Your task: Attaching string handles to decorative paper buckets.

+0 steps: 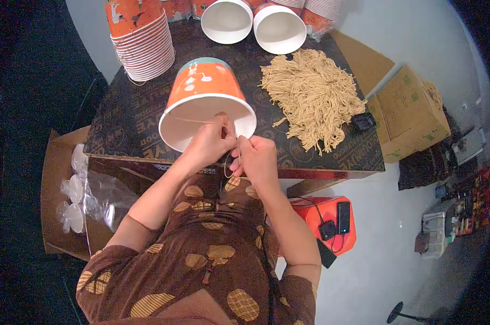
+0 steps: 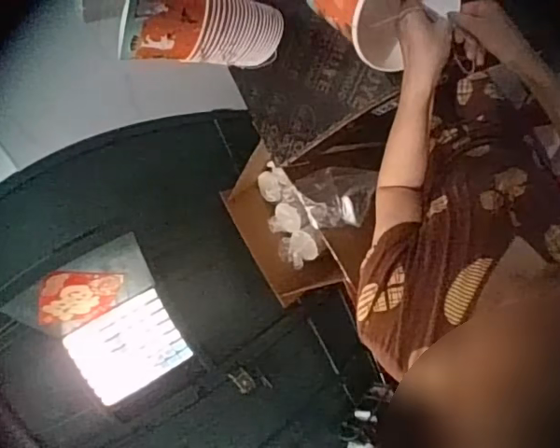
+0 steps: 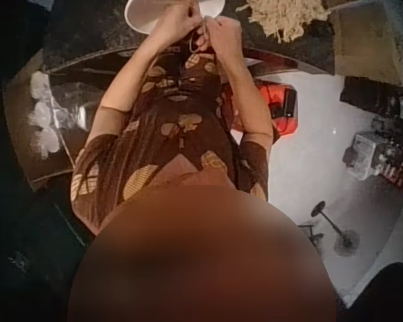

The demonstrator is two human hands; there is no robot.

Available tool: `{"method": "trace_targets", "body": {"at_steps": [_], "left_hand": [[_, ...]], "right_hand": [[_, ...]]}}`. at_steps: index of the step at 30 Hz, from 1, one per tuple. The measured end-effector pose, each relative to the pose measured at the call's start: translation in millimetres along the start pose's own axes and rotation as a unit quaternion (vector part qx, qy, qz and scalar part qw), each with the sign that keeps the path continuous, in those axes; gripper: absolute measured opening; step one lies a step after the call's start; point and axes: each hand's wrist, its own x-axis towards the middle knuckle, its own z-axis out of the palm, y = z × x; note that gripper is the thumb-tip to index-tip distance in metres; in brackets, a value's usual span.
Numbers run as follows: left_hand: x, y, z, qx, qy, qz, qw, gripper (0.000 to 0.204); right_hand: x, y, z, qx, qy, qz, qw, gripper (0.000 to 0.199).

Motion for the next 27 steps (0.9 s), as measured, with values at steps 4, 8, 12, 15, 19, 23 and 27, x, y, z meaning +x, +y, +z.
{"method": "trace_targets", "body": {"at_steps": [4, 8, 12, 15, 19, 23, 27], "left_hand": [[-0.5, -15.5, 8.0, -0.037, 0.036, 0.027, 0.998, 0.010], [-2.8, -12.4, 3.8, -0.050, 0.001, 0.024, 0.998, 0.011], [-3.7, -15.7, 3.1, -0.016, -0.004, 0.064, 0.998, 0.010], [-4.6, -10.5, 5.2, -0.016, 0.036, 0.094, 0.995, 0.006], [-5.5, -10.3, 5.9, 0.008, 0.052, 0.099, 0.994, 0.008], [-5.6, -12.7, 7.0, 0.029, 0.048, 0.107, 0.993, 0.009], [-5.0, -14.4, 10.0, 0.043, 0.066, 0.099, 0.992, 0.009]], "right_hand": [[2.0, -0.2, -3.5, -0.004, 0.001, 0.024, 1.000, 0.030], [3.3, 0.3, -6.9, -0.020, -0.007, 0.040, 0.999, 0.030], [2.3, -3.4, -5.5, -0.021, -0.003, 0.039, 0.999, 0.029], [2.6, -2.8, -11.1, -0.029, -0.012, 0.046, 0.998, 0.026], [-11.3, -10.8, -18.2, -0.069, -0.044, 0.045, 0.996, 0.019], [-28.6, -3.7, -23.0, -0.107, -0.028, 0.036, 0.993, 0.019], [-34.8, 9.1, -27.2, -0.151, -0.026, 0.007, 0.988, 0.015]]}}
